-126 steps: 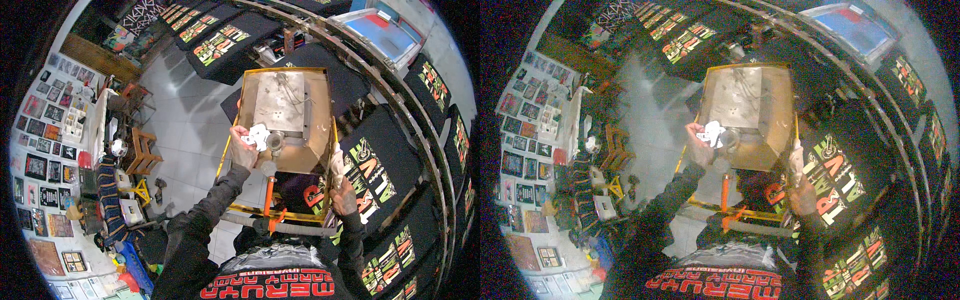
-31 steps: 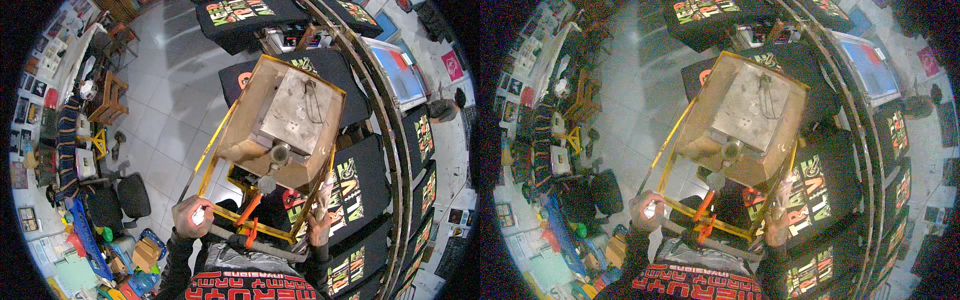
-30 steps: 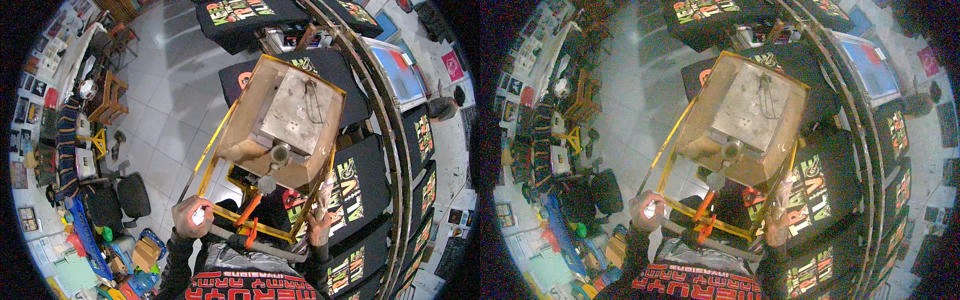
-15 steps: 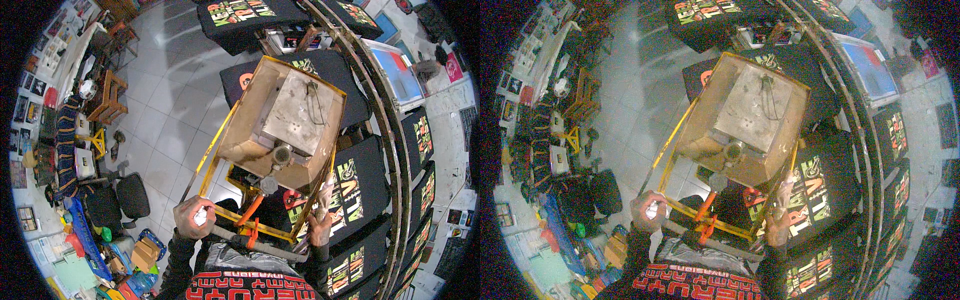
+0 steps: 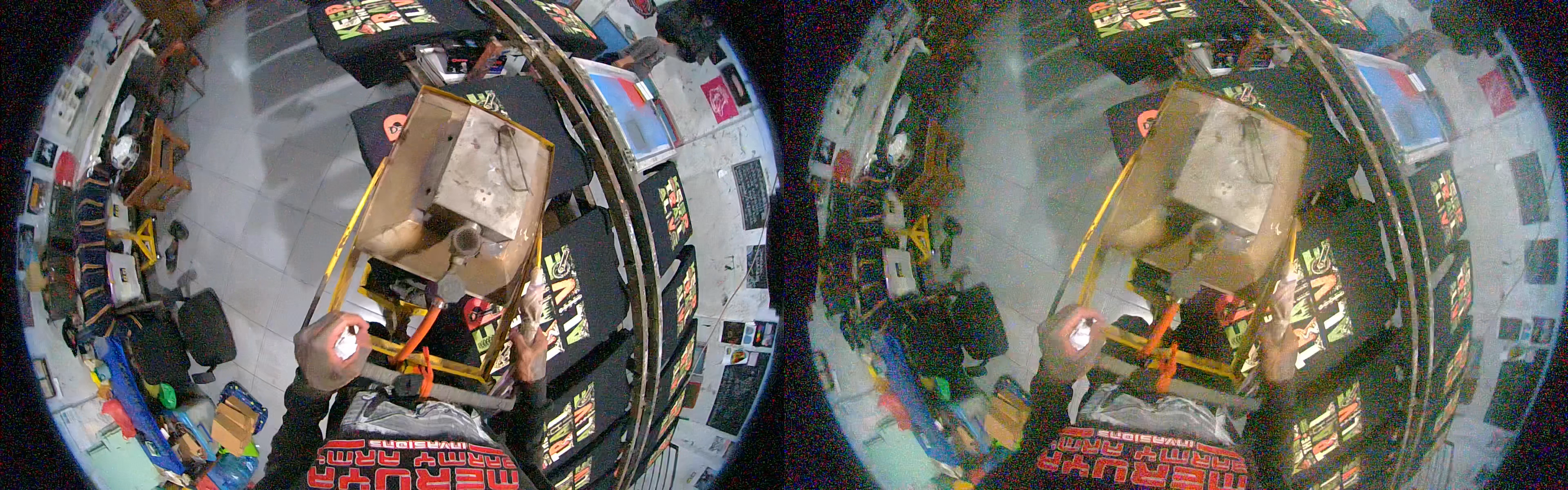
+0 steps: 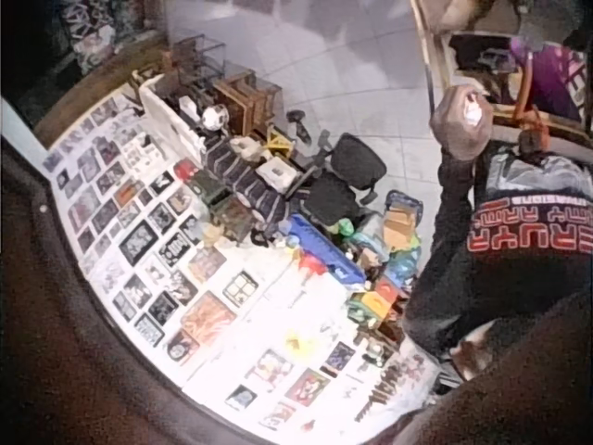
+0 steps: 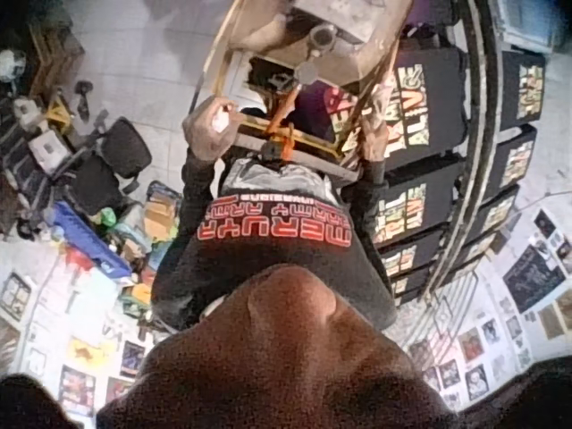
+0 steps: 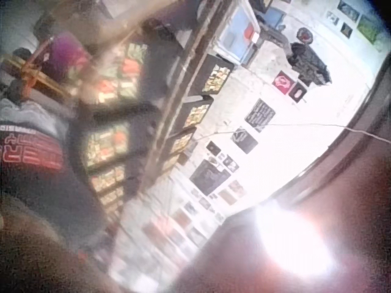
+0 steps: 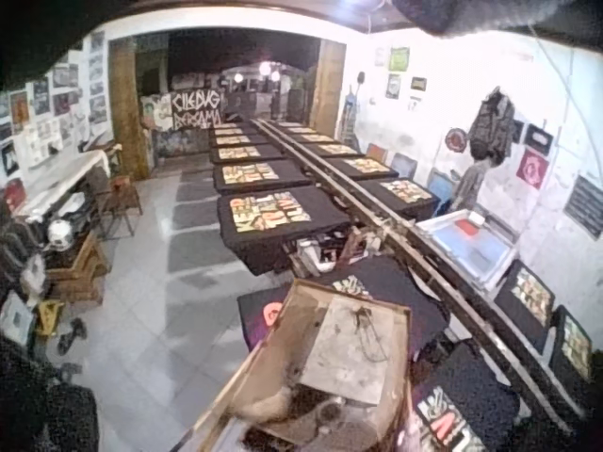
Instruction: The person uses a flash dryer to cure ink on several t-shirts aligned on a printing press, moving the dryer unit from one shirt to the next and patting the printed surfaces by hand.
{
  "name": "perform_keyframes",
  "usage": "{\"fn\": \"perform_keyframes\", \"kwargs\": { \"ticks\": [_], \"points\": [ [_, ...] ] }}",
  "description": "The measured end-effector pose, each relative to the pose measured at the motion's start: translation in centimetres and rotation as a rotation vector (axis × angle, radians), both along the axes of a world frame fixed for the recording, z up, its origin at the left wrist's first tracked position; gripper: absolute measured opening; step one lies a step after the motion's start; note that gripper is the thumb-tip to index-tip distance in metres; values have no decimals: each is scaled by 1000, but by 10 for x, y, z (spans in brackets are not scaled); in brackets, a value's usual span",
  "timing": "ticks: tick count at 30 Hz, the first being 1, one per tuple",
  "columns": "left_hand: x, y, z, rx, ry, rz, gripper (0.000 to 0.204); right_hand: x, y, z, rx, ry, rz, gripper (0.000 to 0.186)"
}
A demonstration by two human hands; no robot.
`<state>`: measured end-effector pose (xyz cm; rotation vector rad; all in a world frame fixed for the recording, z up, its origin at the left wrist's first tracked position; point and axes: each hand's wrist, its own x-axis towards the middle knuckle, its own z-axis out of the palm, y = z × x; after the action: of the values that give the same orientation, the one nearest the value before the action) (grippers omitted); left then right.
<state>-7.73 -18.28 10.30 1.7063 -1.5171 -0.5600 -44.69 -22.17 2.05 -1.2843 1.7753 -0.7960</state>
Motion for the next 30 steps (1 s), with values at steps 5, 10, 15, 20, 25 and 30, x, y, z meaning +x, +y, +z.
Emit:
{"fn": "perform_keyframes", "kwargs": {
  "ticks": [5, 10, 15, 20, 25, 30],
  "points": [
    [11, 2, 9, -46, 10, -117, 13, -9, 3, -4, 55, 114, 50, 37],
    [29, 11, 3, -122, 60, -333, 19, -5, 9, -5, -117, 327, 66, 42],
    [48, 19, -12, -254, 21, -494, 30, 27, 6, 19, 10, 755, -29, 48],
    [69, 4, -24, 89, -6, -594, 32, -23, -8, -32, -103, 795, 51, 48],
    [60, 20, -45, 71, 33, -470, 33, -74, -13, -61, -104, 749, 18, 50],
    [81, 61, -59, -23, 68, -366, 30, 10, -4, -20, -194, 834, 190, 55]
  ]
}}
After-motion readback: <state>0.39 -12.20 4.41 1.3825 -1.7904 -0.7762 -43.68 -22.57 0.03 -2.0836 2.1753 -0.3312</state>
